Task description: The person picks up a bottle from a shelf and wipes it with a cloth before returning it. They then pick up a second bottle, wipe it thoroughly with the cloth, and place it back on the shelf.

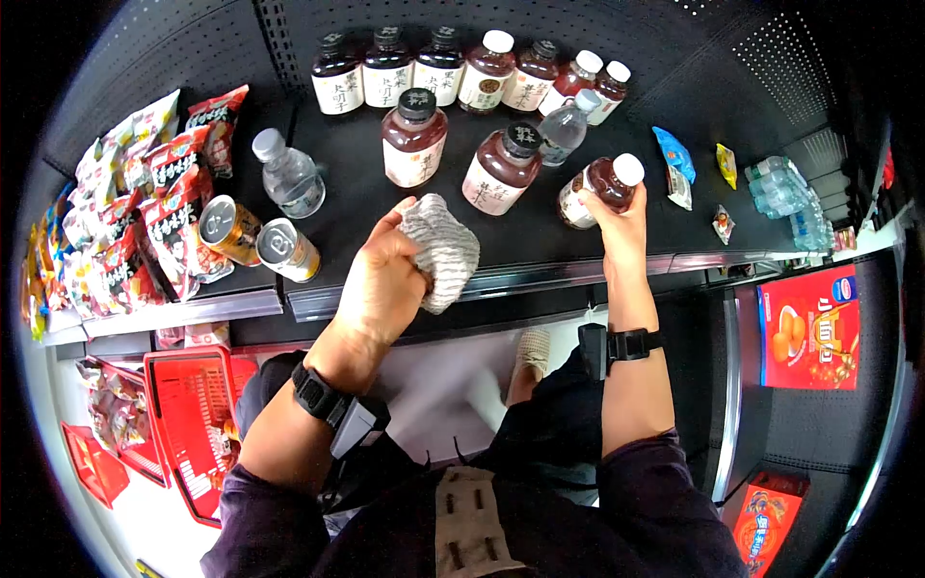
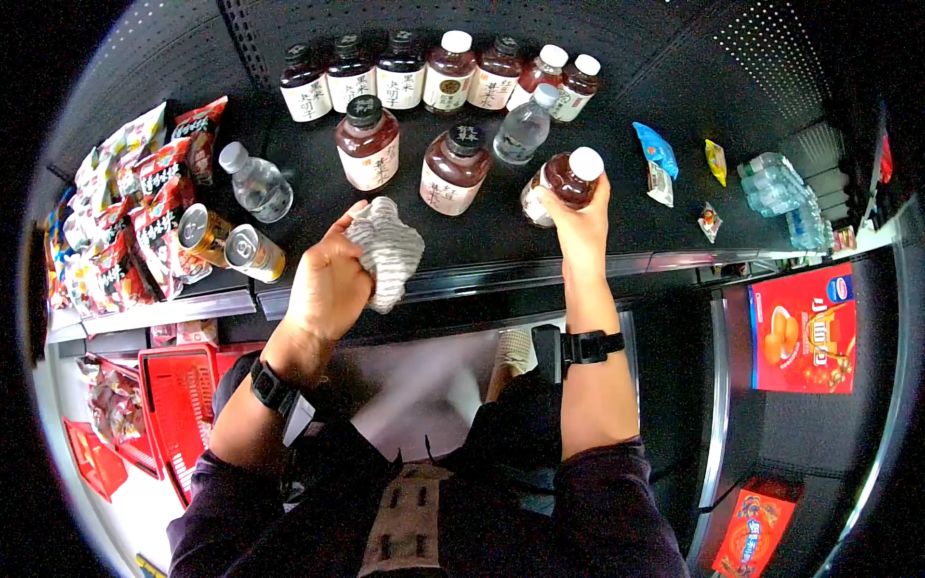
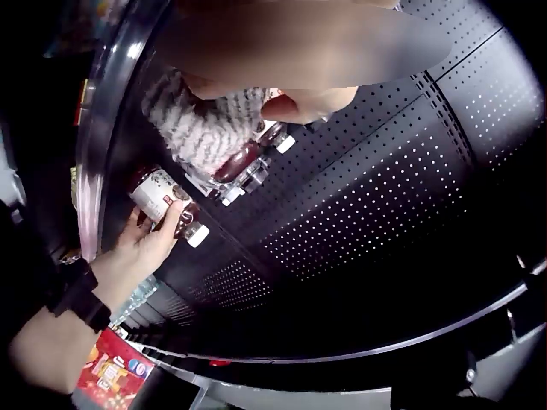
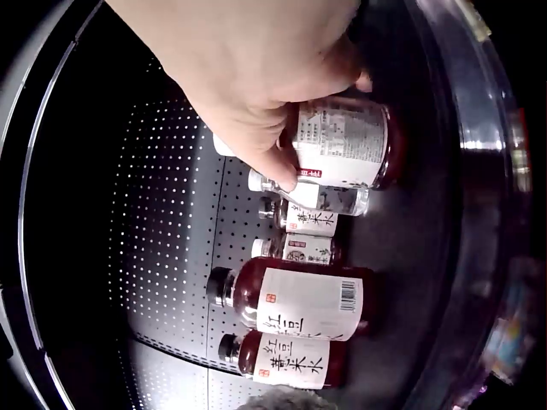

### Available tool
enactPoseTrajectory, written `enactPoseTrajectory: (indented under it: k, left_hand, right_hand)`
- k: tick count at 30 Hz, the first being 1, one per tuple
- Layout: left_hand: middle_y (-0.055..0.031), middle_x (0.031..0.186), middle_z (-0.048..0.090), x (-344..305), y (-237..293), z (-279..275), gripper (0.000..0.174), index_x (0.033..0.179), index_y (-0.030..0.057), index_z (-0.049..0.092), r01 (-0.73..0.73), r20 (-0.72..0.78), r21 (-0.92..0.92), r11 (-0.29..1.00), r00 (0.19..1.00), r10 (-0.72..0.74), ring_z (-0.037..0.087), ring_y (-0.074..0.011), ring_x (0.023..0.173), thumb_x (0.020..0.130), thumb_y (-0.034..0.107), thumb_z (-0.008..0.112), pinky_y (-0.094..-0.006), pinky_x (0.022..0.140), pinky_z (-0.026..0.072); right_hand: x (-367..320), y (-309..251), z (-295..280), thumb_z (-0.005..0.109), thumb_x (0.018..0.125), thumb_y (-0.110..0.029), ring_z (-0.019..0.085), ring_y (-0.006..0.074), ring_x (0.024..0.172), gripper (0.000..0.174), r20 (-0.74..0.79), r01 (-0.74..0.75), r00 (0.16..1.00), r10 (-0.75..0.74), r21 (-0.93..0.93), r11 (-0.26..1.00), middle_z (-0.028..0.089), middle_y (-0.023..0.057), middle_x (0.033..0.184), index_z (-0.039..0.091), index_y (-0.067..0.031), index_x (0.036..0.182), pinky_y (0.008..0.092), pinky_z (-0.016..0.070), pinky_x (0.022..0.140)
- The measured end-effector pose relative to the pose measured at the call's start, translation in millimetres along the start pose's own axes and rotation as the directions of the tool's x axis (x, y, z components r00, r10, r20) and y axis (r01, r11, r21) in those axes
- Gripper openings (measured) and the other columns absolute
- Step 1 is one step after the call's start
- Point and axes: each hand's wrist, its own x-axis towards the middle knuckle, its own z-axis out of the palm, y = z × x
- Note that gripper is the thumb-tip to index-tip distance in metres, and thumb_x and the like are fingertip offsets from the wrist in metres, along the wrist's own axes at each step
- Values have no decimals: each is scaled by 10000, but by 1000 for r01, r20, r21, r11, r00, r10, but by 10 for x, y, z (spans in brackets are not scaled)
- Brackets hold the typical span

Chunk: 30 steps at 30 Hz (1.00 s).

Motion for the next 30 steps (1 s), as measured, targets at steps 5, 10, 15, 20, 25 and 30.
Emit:
enactPoseTrajectory:
  k: [5, 10, 15, 20, 25, 30]
  left_hand:
    - [-148, 1255, 638, 108, 6, -167, 420, 1346, -5, 516, -93, -66, 90, 992, 993, 99, 638, -255, 1123, 928, 12, 489, -379, 1006, 504]
    - [-86, 1099, 682, 173, 70, -165, 252, 1205, 23, 591, -79, -56, 182, 980, 994, 90, 668, -197, 993, 971, 99, 535, -339, 907, 529]
    - [-62, 1003, 688, 252, 49, -133, 183, 1127, 41, 612, -35, -55, 151, 988, 998, 44, 678, -168, 894, 966, 125, 593, -308, 812, 551]
    - [-86, 1046, 694, 354, 57, -109, 260, 1189, 32, 601, -29, -104, 218, 975, 993, 53, 680, -191, 956, 984, 190, 568, -307, 868, 535]
    - [-132, 1119, 690, 444, 56, -134, 328, 1213, 7, 578, 17, -69, 155, 988, 998, -6, 691, -248, 1012, 915, 139, 621, -390, 893, 561]
    - [-156, 1188, 659, 474, 55, -137, 372, 1254, 23, 522, 20, -8, 113, 993, 1000, -19, 659, -281, 1086, 914, 175, 519, -421, 951, 531]
  right_hand:
    - [-3, 108, -44, 895, 616, -44, 681, 209, 1037, 809, 5, 144, 989, -145, -169, 975, 704, 116, 1125, 511, 39, 1323, 350, 518, 977]
    - [-24, 216, -108, 921, 621, -103, 604, 245, 1125, 1018, -105, 61, 989, -107, -375, 925, 417, 159, 1359, 367, -33, 1473, 349, 548, 945]
    - [-25, -25, -13, 866, 727, -80, 605, 238, 1114, 959, -253, -157, 961, 109, -177, 972, 385, 132, 1388, 321, -78, 1516, 351, 542, 929]
    - [202, 256, -90, 718, 878, -5, 574, 247, 1217, 779, -251, 31, 968, 3, 134, 991, 404, 170, 1451, 297, -84, 1530, 380, 517, 993]
    - [183, -41, 51, 650, 934, -32, 592, 221, 1171, 567, -170, -88, 978, 123, 202, 975, 603, 168, 1253, 429, -102, 1451, 357, 512, 974]
    - [82, -63, 230, 590, 911, 56, 621, 156, 1057, 357, -9, -8, 1000, 10, 119, 993, 641, 65, 1176, 593, -77, 1242, 285, 485, 927]
